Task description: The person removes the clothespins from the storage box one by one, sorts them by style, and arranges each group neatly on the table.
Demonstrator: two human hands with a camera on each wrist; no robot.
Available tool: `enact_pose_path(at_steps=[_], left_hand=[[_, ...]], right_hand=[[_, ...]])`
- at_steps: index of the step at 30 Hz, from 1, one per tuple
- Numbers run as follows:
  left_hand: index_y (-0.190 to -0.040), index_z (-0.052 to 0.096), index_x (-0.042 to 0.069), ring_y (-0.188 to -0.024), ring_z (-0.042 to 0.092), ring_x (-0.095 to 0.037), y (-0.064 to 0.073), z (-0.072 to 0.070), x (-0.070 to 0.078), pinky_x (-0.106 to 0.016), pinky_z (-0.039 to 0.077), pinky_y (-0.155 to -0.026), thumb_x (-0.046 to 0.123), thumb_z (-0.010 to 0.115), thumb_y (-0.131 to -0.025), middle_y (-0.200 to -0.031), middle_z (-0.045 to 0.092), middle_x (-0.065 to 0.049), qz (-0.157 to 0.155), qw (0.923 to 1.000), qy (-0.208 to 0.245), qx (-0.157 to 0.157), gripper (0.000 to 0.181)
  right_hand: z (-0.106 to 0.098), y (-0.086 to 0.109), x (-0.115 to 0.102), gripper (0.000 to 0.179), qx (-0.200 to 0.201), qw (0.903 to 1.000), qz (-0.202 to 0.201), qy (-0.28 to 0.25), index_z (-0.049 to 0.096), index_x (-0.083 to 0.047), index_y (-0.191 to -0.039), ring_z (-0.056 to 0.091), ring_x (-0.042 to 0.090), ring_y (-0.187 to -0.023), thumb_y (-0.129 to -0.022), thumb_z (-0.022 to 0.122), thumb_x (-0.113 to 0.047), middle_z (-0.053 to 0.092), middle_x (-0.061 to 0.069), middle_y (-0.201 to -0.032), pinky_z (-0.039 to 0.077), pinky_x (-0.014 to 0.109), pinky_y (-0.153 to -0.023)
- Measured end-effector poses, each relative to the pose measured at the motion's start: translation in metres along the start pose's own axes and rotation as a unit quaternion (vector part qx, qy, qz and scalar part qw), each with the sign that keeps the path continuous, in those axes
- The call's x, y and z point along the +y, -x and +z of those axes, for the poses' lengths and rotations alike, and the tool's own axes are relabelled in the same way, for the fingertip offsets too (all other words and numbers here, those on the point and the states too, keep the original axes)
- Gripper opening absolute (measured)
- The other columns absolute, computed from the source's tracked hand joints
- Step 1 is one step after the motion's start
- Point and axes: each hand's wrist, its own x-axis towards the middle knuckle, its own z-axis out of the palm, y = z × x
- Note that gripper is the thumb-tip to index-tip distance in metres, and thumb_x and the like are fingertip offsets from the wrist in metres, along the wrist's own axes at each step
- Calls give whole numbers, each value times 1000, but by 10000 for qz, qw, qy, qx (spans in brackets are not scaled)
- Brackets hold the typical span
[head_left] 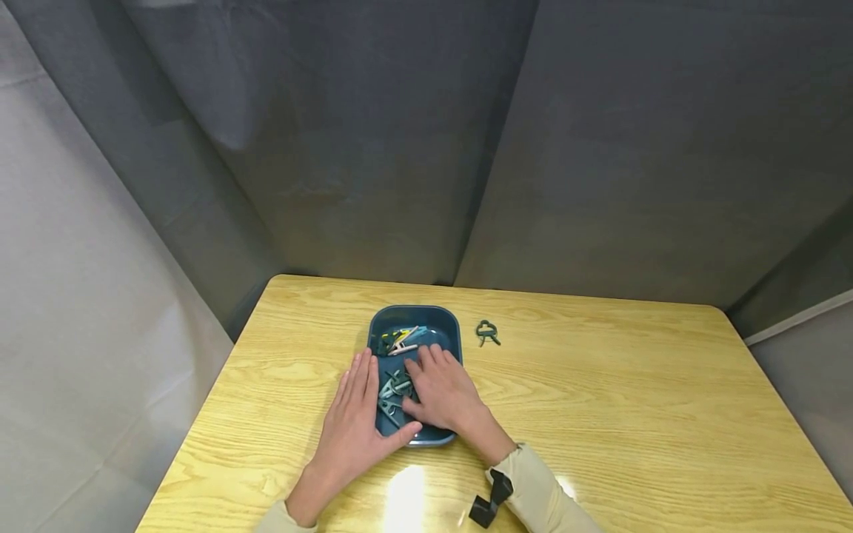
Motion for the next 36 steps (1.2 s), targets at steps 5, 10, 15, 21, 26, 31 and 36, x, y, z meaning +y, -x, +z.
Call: enact_pose_path(at_steps=[5,10,15,21,26,31,36], left_hand=[[-166,17,0,-162,5,-26,0,0,1,-49,17,-129,92,47,-84,-175,9,-15,-6,10000,27,-4,127],[-165,20,-2,-162,9,-29,0,-1,1,-50,19,-129,91,49,-84,-176,6,-13,44,9999,63,73,127],[-165,19,-1,-161,12,-32,0,-1,2,-51,20,-128,90,50,-84,-176,2,-10,61,9999,71,108,126],[-166,17,0,-162,9,-30,0,0,1,-49,17,-130,91,47,-84,-176,0,-8,0,10000,54,5,126],[-167,12,2,-162,8,-29,0,0,1,-48,16,-130,92,46,-84,-176,3,-11,-14,10000,25,-26,127],[-168,7,5,-163,2,-25,0,0,1,-47,13,-130,92,45,-84,-176,-3,-7,-64,9999,48,-122,126],[-167,3,7,-162,4,-27,0,0,1,-47,14,-130,92,45,-84,-176,-6,-6,-41,9999,67,-109,126]], right_hand=[[0,0,1,71,-8,10000,-36,50,60,-14,-147,47,27,-108,-93,64,-60,59,11,-125,46,41,-95],[0,0,1,72,-41,9999,-106,108,59,-17,-149,45,25,-104,-91,65,-60,58,9,-118,45,39,-92],[-1,1,1,72,-48,9998,-128,124,62,-11,-143,46,26,-106,-92,64,-62,58,11,-122,46,39,-93],[-1,0,1,73,-37,9999,-124,45,63,-8,-141,48,28,-110,-92,63,-63,58,13,-126,47,41,-97],[0,0,1,72,-8,9999,-121,-3,65,-7,-136,48,27,-108,-91,65,-63,59,12,-123,47,41,-95],[0,-1,2,71,54,9999,-132,-68,67,-6,-126,47,26,-101,-86,69,-65,59,11,-116,47,40,-91],[0,-1,3,69,203,9995,-189,-165,68,-6,-119,46,24,-97,-83,73,-64,59,9,-111,46,38,-86]])
